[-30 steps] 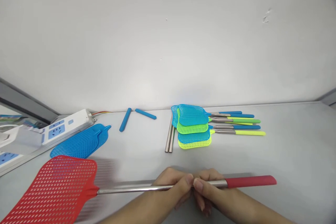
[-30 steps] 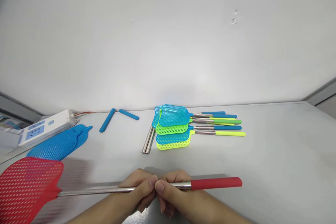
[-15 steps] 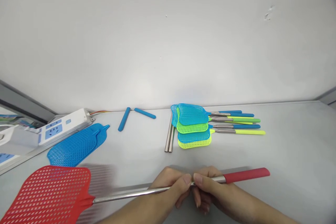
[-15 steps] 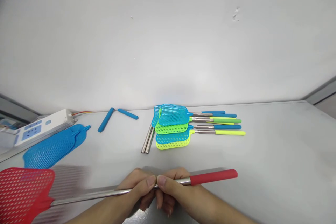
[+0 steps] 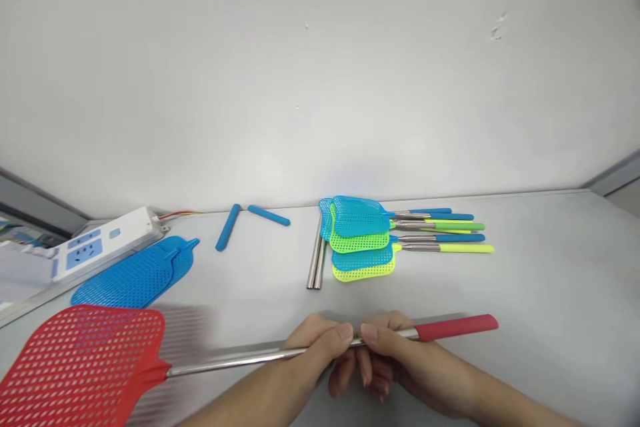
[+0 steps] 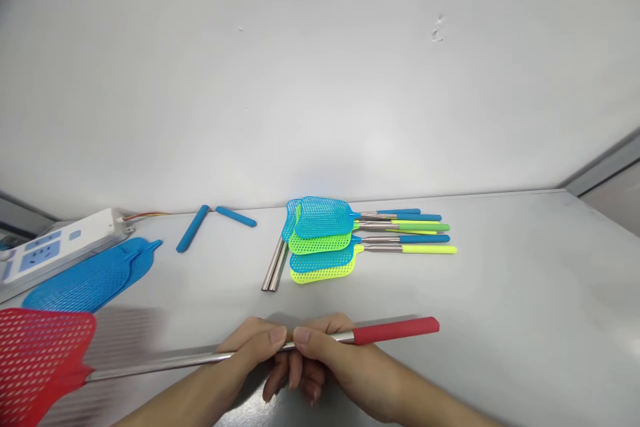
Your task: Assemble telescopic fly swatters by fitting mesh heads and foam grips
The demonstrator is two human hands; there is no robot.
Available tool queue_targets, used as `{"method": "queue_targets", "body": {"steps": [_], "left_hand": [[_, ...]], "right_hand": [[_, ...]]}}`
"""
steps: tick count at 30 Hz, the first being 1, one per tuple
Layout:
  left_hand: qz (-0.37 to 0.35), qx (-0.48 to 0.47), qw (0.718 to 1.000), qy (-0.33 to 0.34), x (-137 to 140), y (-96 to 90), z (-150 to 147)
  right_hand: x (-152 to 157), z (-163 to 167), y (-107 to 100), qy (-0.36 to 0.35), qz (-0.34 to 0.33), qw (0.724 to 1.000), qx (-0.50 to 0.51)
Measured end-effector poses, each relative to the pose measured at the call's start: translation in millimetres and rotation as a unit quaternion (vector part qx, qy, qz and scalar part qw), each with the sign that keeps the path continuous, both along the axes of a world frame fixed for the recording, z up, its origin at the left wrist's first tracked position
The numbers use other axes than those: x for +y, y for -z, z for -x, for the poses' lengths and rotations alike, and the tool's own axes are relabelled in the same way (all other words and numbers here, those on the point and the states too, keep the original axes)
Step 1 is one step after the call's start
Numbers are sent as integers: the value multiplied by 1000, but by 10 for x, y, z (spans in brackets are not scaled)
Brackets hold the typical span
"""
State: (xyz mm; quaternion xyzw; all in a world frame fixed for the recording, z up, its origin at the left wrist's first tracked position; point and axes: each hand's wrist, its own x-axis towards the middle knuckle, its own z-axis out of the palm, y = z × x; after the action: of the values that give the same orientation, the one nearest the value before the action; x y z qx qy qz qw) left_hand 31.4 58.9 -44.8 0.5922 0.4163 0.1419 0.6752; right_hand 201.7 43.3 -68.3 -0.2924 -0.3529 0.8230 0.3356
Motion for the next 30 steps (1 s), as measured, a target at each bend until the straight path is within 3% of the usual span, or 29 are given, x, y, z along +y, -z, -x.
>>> {"method": "queue_targets", "body": {"steps": [21,30], "left_hand": [[-16,2,1000,17,17,-30,-38],[-5,-83,997,1,40,69,-70]], "right_hand": [[0,23,-55,27,32,999,20],[36,10,-31,10,24,999,26]]}}
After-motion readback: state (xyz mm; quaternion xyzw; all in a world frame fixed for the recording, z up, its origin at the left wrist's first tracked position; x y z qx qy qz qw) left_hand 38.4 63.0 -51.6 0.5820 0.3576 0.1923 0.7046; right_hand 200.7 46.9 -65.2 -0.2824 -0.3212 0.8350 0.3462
